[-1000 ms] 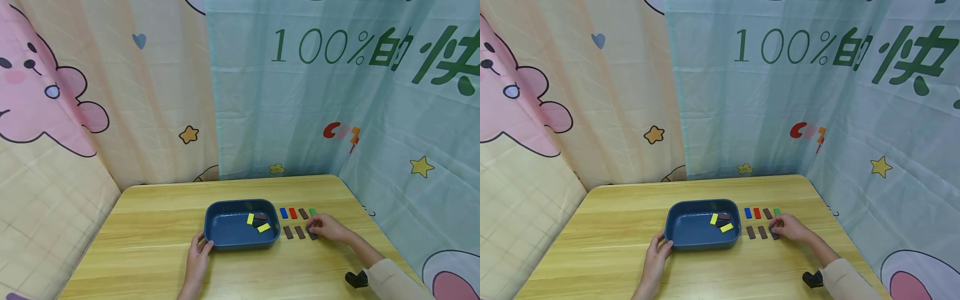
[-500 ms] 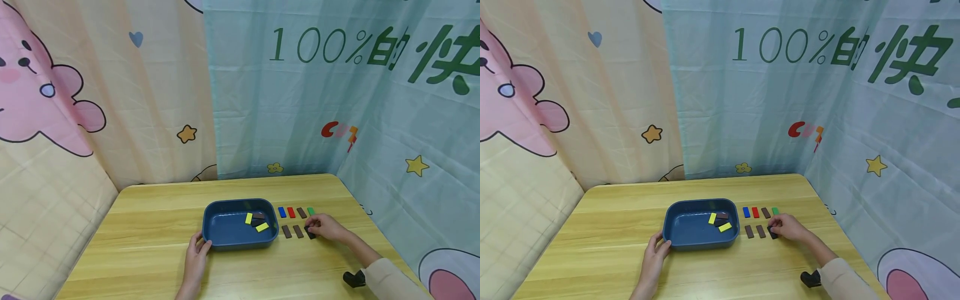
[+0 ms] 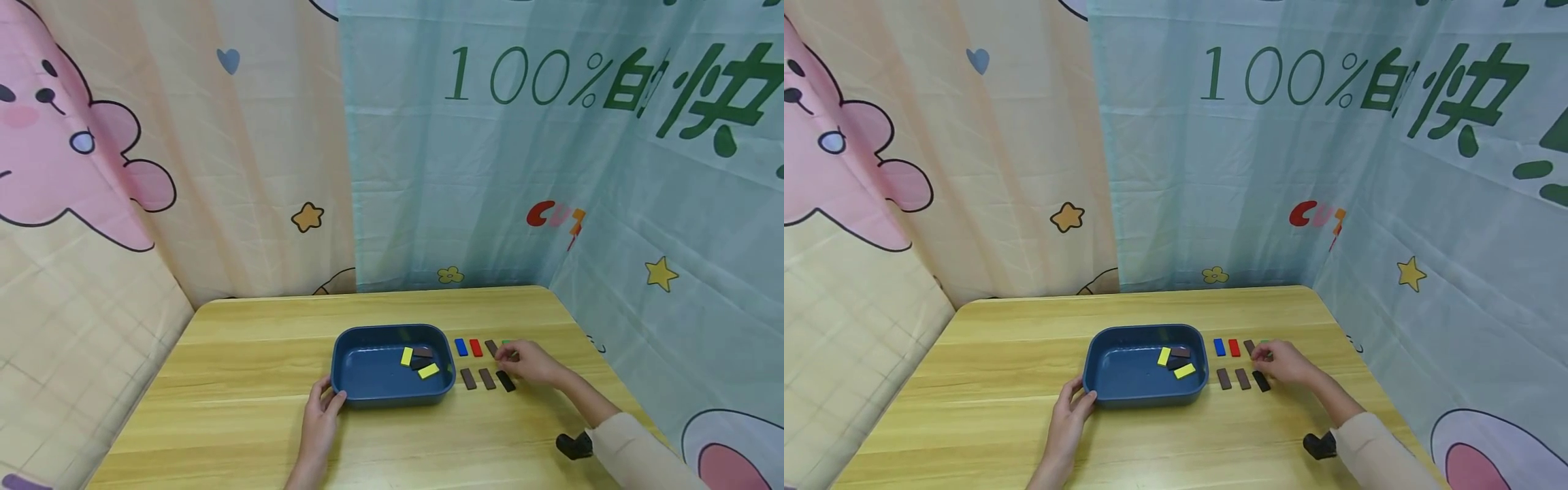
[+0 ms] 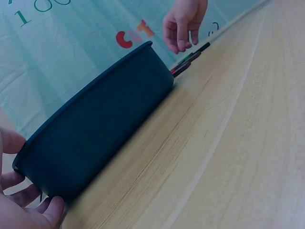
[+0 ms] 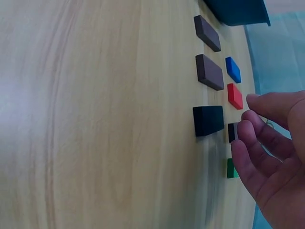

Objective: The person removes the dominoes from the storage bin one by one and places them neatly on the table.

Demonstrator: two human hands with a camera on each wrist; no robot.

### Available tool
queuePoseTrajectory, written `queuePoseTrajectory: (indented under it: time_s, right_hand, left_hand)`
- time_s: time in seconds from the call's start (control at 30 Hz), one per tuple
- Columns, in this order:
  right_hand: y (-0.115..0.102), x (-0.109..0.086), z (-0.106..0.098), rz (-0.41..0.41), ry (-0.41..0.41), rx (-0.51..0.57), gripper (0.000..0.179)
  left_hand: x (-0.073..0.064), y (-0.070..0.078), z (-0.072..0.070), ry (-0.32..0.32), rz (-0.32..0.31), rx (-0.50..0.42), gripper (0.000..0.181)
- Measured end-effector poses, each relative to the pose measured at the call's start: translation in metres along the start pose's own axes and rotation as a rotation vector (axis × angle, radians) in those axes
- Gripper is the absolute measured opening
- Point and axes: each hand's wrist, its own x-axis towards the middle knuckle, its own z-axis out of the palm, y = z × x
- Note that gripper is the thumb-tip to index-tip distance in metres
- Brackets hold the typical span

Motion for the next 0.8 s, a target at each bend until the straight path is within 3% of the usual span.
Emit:
queuePoseTrajectory:
  time_s: [0.8]
  right_hand:
    - [-0.045, 0.04, -0.002, -0.097, -0.06, -0.073, 0.008]
  left_hand:
    - [0.001, -0.002, 0.0, -0.003, 0.008, -0.003, 0.046]
